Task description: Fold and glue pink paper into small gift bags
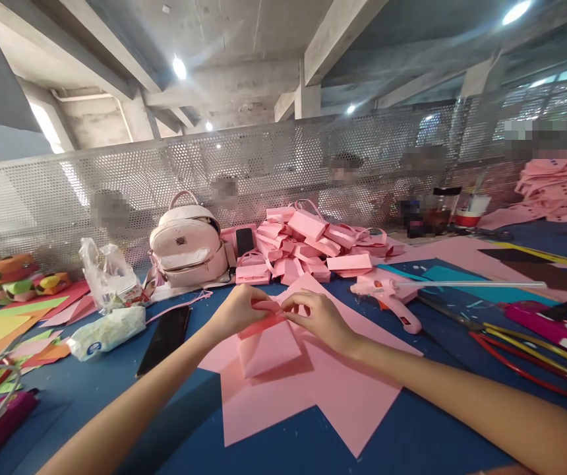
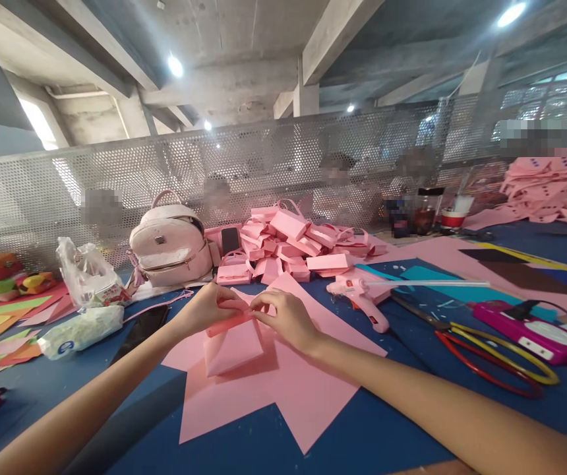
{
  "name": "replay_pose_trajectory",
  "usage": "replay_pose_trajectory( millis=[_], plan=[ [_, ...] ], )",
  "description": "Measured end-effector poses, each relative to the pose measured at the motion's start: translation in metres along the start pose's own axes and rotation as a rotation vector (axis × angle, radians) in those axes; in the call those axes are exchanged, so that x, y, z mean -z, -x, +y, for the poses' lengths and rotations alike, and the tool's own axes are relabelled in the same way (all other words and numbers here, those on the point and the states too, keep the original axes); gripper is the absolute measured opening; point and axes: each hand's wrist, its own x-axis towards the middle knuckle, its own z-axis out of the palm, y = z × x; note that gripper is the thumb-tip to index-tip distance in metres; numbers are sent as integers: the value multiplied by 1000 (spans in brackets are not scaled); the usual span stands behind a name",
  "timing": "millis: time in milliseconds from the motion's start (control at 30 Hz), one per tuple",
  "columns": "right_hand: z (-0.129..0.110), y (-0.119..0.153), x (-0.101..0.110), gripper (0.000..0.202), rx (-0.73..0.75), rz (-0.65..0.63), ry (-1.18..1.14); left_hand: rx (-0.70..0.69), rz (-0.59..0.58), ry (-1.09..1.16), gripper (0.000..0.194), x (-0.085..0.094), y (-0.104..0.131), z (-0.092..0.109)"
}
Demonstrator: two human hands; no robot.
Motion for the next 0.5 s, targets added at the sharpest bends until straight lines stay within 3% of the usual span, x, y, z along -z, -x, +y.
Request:
replay_pose_trajectory(
  millis=[200,333,500],
  plan=[
    [10,-5,-2,12,-88,-54,-150,39,58,-15,9,0,-1,-2],
    [16,-8,-2,14,-124,-96,-217,32,28,3,23,2,-3,-7],
    [19,-10,-2,19,-148,-126,-270,9,-14,38,28,6,-3,-9]
  ],
)
